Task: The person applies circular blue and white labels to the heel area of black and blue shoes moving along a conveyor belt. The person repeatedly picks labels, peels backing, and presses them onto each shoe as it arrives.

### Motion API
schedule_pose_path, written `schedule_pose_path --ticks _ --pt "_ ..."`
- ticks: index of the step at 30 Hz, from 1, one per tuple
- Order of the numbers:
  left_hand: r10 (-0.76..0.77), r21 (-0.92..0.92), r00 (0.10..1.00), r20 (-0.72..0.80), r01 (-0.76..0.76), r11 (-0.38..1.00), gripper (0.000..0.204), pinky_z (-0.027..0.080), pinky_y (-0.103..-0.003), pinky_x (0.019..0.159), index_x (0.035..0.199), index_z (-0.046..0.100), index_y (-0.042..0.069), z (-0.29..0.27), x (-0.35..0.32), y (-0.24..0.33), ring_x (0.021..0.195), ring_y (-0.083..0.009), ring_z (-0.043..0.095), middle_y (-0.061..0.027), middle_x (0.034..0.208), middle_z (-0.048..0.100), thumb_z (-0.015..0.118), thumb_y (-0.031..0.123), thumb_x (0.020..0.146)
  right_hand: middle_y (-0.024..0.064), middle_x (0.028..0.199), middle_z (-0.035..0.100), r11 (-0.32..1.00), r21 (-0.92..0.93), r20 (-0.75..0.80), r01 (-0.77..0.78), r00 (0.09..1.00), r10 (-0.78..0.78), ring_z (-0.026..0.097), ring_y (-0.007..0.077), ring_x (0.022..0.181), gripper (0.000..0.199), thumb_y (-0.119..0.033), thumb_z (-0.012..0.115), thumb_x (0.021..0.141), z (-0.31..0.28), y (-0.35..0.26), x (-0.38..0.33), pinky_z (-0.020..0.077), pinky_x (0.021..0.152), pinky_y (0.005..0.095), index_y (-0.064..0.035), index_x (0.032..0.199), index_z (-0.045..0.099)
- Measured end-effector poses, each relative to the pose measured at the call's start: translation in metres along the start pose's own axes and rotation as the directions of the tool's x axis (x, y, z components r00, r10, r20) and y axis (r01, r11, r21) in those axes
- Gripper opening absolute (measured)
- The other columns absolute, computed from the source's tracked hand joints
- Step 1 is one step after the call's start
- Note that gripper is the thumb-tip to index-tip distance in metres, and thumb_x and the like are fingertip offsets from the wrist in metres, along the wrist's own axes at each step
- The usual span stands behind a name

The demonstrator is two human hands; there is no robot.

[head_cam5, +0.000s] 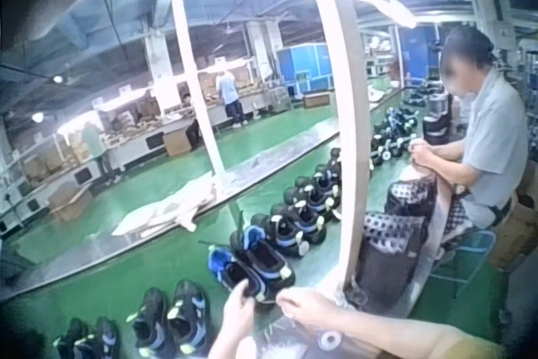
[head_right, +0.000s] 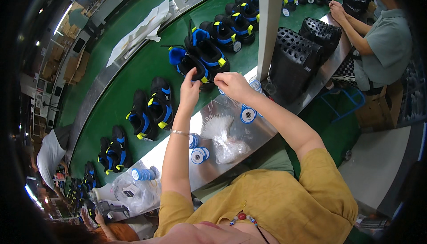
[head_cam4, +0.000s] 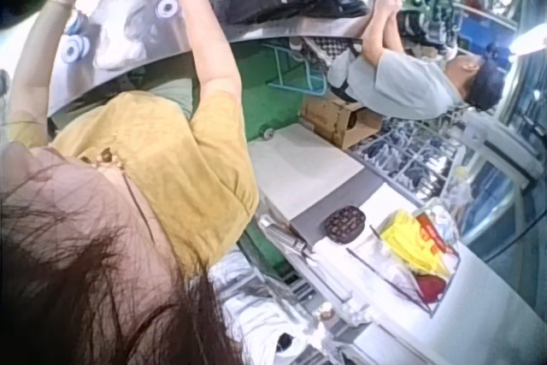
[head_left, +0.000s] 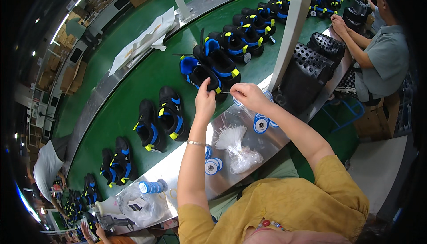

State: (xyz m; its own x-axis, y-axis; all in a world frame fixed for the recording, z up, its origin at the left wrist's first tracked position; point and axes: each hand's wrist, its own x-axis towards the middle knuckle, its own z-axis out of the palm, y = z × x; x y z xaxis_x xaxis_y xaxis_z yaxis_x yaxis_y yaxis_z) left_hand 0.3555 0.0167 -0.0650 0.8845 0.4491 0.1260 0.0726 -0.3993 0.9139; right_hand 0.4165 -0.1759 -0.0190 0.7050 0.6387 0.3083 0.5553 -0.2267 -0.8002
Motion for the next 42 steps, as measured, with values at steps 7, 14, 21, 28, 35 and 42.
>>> schedule_pose_path --ticks 7,14,21,28,35,42 --pt "-0.052 0.175 0.996 -0.072 0.064 0.983 0.035 0.05 -0.032 0.074 0.114 0.057 -0.003 -0.026 -0.022 -0.001 0.082 -0.023 0.063 -0.0149 0.106 0.064 0.053 -0.003 0.079 0.0114 0.084 0.065 0.994 -0.102 0.075 0.04 0.997 -0.032 0.063 0.0327 0.083 0.012 -0.018 0.057 0.087 0.01 0.02 0.0 0.0501 0.072 0.0417 -0.0083 0.089 0.064" --pt "-0.498 -0.583 0.867 -0.027 0.391 0.712 0.019 0.057 -0.027 0.063 0.099 0.051 -0.003 -0.018 -0.055 0.021 0.077 -0.0212 0.068 -0.0115 0.09 0.061 0.063 0.008 0.09 0.0117 0.084 0.065 0.994 -0.104 0.09 0.038 0.996 -0.029 0.064 0.0325 0.083 0.012 -0.019 0.057 0.087 0.035 0.011 0.004 0.0508 0.073 0.0431 -0.0088 0.088 0.064" --pt "-0.431 -0.6 0.893 0.13 0.417 0.683 0.014 0.054 -0.024 0.063 0.097 0.06 -0.001 -0.026 -0.058 0.009 0.071 -0.0138 0.064 -0.0059 0.086 0.063 0.066 0.007 0.089 0.0129 0.081 0.066 0.978 -0.181 0.156 0.1 0.985 -0.072 0.065 0.0341 0.081 0.014 -0.022 0.057 0.088 0.037 0.008 0.008 0.051 0.069 0.0464 -0.01 0.086 0.065" --pt "-0.42 -0.676 0.899 0.126 0.387 0.627 0.008 0.057 -0.025 0.068 0.094 0.06 -0.001 -0.023 -0.056 0.001 0.078 -0.0192 0.068 -0.0088 0.09 0.065 0.064 0.002 0.089 0.013 0.082 0.067 0.978 -0.199 0.179 0.067 0.983 -0.031 0.065 0.0345 0.081 0.014 -0.021 0.058 0.087 0.034 0.006 0.012 0.0508 0.07 0.0466 -0.0102 0.087 0.066" --pt "-0.43 -0.681 0.896 0.111 0.383 0.624 0.009 0.057 -0.024 0.067 0.097 0.058 -0.003 -0.023 -0.058 0.003 0.076 -0.0179 0.067 -0.0099 0.088 0.065 0.063 0.003 0.091 0.0108 0.083 0.065 0.968 -0.232 0.284 0.098 0.958 -0.028 0.064 0.0327 0.081 0.014 -0.024 0.059 0.088 0.037 0.003 0.013 0.0502 0.069 0.0445 -0.0115 0.088 0.065" --pt "-0.455 -0.582 0.888 0.064 0.403 0.706 0.01 0.054 -0.021 0.063 0.094 0.058 -0.004 -0.028 -0.06 0.003 0.071 -0.0149 0.066 -0.0109 0.086 0.066 0.064 0.003 0.09 0.0138 0.083 0.068 0.967 -0.218 0.342 0.133 0.938 -0.051 0.066 0.035 0.08 0.016 -0.021 0.059 0.085 0.048 -0.014 0.016 0.0511 0.068 0.0464 -0.0065 0.088 0.064"
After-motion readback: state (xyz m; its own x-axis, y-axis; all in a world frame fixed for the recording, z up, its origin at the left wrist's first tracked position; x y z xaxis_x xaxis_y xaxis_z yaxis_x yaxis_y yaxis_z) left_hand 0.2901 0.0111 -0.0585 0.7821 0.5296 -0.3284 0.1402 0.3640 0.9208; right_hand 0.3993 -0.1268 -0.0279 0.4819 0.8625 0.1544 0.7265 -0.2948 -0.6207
